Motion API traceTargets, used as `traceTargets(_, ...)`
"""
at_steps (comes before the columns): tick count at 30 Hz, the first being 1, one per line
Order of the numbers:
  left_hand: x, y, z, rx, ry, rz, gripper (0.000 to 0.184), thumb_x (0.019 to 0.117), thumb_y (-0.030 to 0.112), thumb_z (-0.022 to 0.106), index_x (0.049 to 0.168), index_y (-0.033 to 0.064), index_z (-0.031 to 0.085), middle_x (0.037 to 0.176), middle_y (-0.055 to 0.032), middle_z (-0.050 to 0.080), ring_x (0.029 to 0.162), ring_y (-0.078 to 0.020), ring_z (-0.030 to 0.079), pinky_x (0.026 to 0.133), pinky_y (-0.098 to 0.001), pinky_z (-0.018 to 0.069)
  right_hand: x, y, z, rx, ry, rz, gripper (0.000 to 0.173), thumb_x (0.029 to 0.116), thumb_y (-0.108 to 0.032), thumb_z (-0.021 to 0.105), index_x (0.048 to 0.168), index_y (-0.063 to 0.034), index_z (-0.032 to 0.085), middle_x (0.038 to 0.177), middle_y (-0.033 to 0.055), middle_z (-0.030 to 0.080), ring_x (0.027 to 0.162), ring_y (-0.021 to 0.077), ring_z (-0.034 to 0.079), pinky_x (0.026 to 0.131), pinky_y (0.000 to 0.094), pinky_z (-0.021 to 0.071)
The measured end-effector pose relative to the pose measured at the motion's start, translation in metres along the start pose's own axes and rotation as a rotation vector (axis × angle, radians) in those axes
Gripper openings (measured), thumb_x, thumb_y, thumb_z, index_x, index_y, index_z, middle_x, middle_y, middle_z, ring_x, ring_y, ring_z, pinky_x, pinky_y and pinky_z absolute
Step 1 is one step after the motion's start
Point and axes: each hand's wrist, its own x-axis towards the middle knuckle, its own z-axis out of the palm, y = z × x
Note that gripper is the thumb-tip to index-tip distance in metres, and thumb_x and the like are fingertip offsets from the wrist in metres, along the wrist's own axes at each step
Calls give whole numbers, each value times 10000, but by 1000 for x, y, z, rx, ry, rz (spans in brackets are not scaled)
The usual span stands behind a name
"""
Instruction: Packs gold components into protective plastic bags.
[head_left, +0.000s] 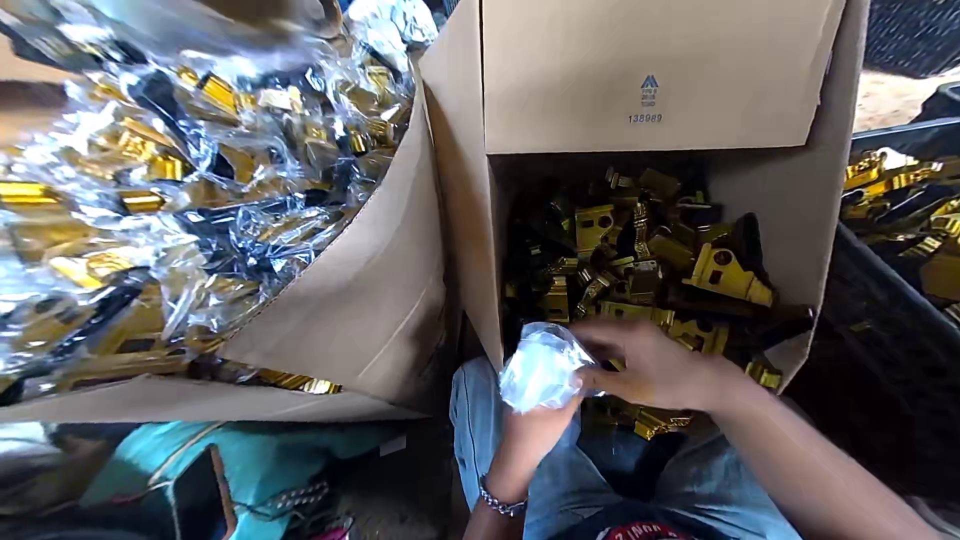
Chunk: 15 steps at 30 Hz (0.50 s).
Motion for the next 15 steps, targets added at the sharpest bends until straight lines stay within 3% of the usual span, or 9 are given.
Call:
traceTargets(2, -1, 1, 0, -2, -30, 44, 603, 692, 101, 896, 1140, -186, 612, 1058, -151, 723, 1025, -49, 674, 972, -217, 525, -12, 16, 17, 73, -11, 80, 207, 976, -121, 638, 1059, 53, 714, 959, 81, 717, 819, 15, 673, 763, 179, 576)
traceTargets(5, -8, 11, -2, -381, -207, -141, 577, 694, -10, 863, 1200, -85, 596, 1064, -4, 738, 976, -15, 691, 909, -211, 574, -33, 17, 25, 232, 10, 216, 164, 1006, -100, 575, 989, 25, 680, 779, -41, 658, 643, -59, 602, 623, 127, 538)
traceTargets(7, -2, 11, -8, -505, -340, -267, 570, 782, -25, 778, 1308, -60, 560, 1082, 14, 733, 880, -20, 685, 788, -206, 583, -45, 14, 29, 313, 28, 343, 132, 1007, -124, 587, 950, -28, 658, 720, -90, 627, 569, -62, 575, 550, 127, 521)
traceTargets(9, 8, -3, -11, -174, -224, -213, 405, 820, -13, 759, 1192, -90, 616, 1019, -39, 725, 876, -26, 686, 809, -207, 581, -56, 15, 28, 337, 4, 410, 99, 995, -85, 596, 958, -10, 649, 766, -60, 662, 612, -25, 628, 592, 162, 565)
traceTargets(11, 16, -26, -13, 97, 16, -87, 427, 764, -28, 735, 1131, -199, 597, 1004, -171, 709, 922, -71, 680, 869, -239, 554, -68, 20, 26, 375, 0, 434, 64, 967, -36, 613, 964, -4, 669, 802, -45, 703, 654, 5, 676, 632, 192, 603)
traceTargets(12, 23, -36, -14, 100, 140, -48, 449, 764, -40, 721, 1139, -233, 566, 997, -195, 701, 910, -95, 684, 860, -263, 560, -71, 21, 23, 409, 34, 447, 33, 952, -30, 638, 939, -44, 665, 784, -63, 708, 631, 10, 678, 605, 197, 605)
traceTargets(14, 30, -32, -14, -70, 164, -50, 400, 812, -17, 735, 1148, -154, 568, 955, -49, 706, 845, -30, 690, 797, -225, 596, -72, 21, 21, 431, 155, 429, 153, 880, -45, 736, 828, -143, 631, 689, -106, 694, 530, -7, 640, 494, 181, 563)
traceTargets(15, 23, -17, -13, -176, 21, -123, 403, 814, 13, 760, 1157, -102, 582, 952, 9, 711, 847, -19, 687, 802, -222, 593, -72, 21, 24, 403, 184, 393, 202, 836, -61, 786, 778, -153, 615, 648, -112, 670, 495, -21, 612, 461, 169, 539)
